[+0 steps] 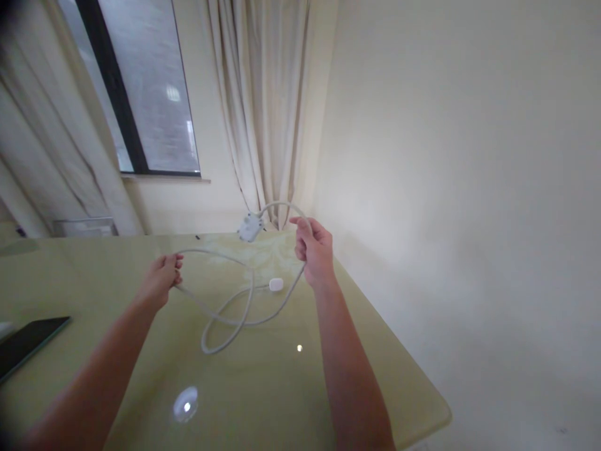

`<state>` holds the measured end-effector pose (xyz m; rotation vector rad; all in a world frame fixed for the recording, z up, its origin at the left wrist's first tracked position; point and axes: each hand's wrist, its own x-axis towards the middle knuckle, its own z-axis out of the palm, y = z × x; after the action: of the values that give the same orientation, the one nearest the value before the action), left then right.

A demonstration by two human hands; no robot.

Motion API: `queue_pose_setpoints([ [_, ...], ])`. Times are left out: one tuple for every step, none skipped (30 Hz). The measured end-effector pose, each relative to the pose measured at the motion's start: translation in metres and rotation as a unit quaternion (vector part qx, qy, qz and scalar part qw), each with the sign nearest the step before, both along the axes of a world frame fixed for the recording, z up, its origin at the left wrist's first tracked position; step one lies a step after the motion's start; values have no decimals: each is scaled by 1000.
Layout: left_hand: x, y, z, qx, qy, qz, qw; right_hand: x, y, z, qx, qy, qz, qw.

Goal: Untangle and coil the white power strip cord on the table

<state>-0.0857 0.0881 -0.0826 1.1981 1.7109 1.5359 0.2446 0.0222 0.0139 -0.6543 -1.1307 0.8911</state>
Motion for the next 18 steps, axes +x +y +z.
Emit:
queue_pose_setpoints([
  [-6, 3, -8, -20, 15, 6, 1000, 2, -1, 2, 11, 16, -8, 1000],
  [-11, 5, -16, -41, 34, 12, 999, 2, -2, 3, 16, 28, -18, 999],
  [-17, 7, -23, -59, 58, 16, 996, 3, -1, 3, 16, 38, -29, 999],
  [-22, 8, -29, -75, 86, 19, 993, 2, 1, 2, 10, 47, -40, 998],
  [-28, 9, -34, -88, 116, 20, 989, 2, 3, 1, 4, 56, -53, 997],
  [-33, 10, -37, -98, 150, 21, 984, 3, 6, 0, -2, 64, -65, 996],
  [-37, 10, -39, -105, 185, 20, 977, 3, 9, -2, -6, 70, -77, 995],
  [-41, 9, -40, -108, 220, 19, 969, 4, 13, -4, -9, 75, -90, 993],
  [-43, 9, -40, -109, 256, 17, 961, 6, 16, -7, -10, 79, -105, 991],
  [-43, 8, -39, -106, 289, 9, 951, 7, 18, -8, -11, 81, -120, 989],
  [-40, 8, -38, -99, 320, -6, 942, 8, 21, -10, -12, 82, -132, 988],
  [-35, 8, -37, -91, 347, -30, 933, 9, 23, -11, -14, 81, -141, 987],
  [-28, 8, -37, -81, 371, -65, 923, 9, 24, -12, -16, 80, -145, 986],
  [-18, 8, -38, -72, 390, -108, 911, 9, 25, -12, -18, 79, -145, 986],
  [-6, 7, -40, -64, 406, -155, 898, 8, 25, -12, -19, 76, -142, 987],
  [8, 6, -44, -58, 419, -202, 883, 7, 26, -12, -19, 72, -138, 988],
  [21, 5, -49, -53, 430, -243, 868, 6, 25, -12, -19, 67, -134, 989],
  [35, 3, -55, -48, 440, -272, 855, 5, 25, -12, -18, 60, -130, 990],
])
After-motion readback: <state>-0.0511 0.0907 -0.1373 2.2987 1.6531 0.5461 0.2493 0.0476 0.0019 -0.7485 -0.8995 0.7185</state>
